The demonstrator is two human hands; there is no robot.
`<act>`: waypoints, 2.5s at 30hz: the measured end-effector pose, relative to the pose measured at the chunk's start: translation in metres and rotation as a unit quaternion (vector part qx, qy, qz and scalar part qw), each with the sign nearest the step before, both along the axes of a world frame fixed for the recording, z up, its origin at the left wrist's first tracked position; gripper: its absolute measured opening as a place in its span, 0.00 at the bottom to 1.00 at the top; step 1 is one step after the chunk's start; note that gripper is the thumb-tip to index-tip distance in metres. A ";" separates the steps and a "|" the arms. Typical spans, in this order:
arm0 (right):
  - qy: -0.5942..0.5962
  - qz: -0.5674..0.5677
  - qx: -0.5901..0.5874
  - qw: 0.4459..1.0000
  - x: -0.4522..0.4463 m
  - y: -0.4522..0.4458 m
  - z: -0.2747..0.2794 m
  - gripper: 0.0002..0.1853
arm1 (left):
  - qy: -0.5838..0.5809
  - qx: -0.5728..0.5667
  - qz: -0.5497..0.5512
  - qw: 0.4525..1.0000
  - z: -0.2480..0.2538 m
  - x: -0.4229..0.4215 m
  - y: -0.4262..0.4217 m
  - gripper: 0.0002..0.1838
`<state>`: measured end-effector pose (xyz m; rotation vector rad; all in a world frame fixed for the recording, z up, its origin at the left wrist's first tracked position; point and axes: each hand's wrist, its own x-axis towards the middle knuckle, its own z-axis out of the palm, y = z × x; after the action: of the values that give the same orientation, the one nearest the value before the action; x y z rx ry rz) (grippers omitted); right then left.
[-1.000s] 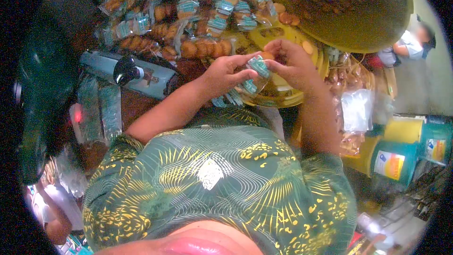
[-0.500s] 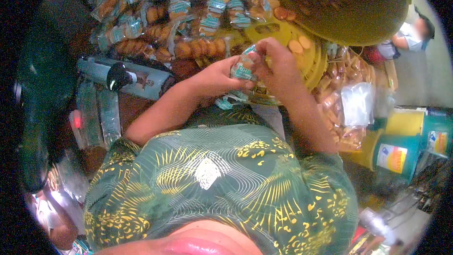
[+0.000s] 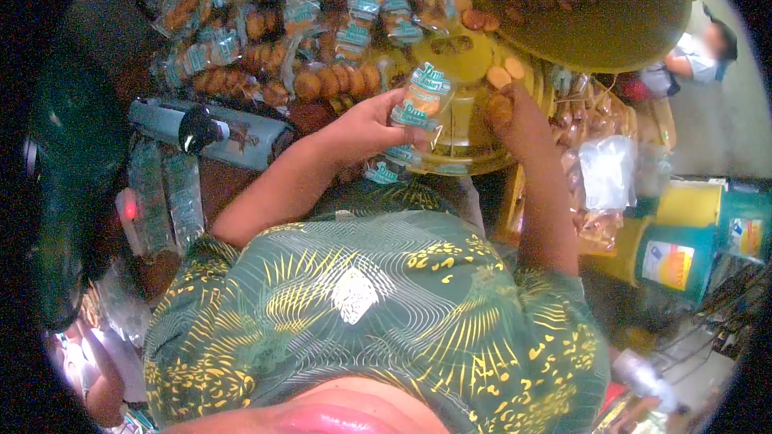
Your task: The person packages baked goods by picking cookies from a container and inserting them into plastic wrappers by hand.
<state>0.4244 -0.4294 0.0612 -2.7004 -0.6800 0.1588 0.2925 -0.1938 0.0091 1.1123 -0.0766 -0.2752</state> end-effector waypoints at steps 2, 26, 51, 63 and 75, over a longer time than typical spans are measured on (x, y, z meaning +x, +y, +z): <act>-0.020 0.014 0.017 1.000 0.003 -0.001 -0.002 0.22 | 0.002 0.001 0.000 1.000 0.000 0.000 0.000 0.29; 0.040 0.014 0.153 0.987 0.044 0.018 0.005 0.14 | -0.040 0.007 -0.057 0.998 -0.003 -0.003 0.002 0.32; 0.006 -0.022 0.047 0.999 0.080 0.005 -0.024 0.21 | -0.070 0.011 -0.086 0.994 0.003 -0.008 0.002 0.33; 0.048 0.029 -0.007 0.998 0.050 0.020 -0.014 0.20 | -0.100 0.017 -0.071 0.992 0.000 -0.006 0.001 0.30; 0.207 0.178 0.395 0.877 0.016 0.052 0.028 0.08 | -0.080 0.029 -0.075 0.994 0.004 -0.007 0.001 0.33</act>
<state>0.4399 -0.3769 0.0889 -1.6723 -0.8596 0.4292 0.2851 -0.1930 0.0128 1.1869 -0.2961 -0.3236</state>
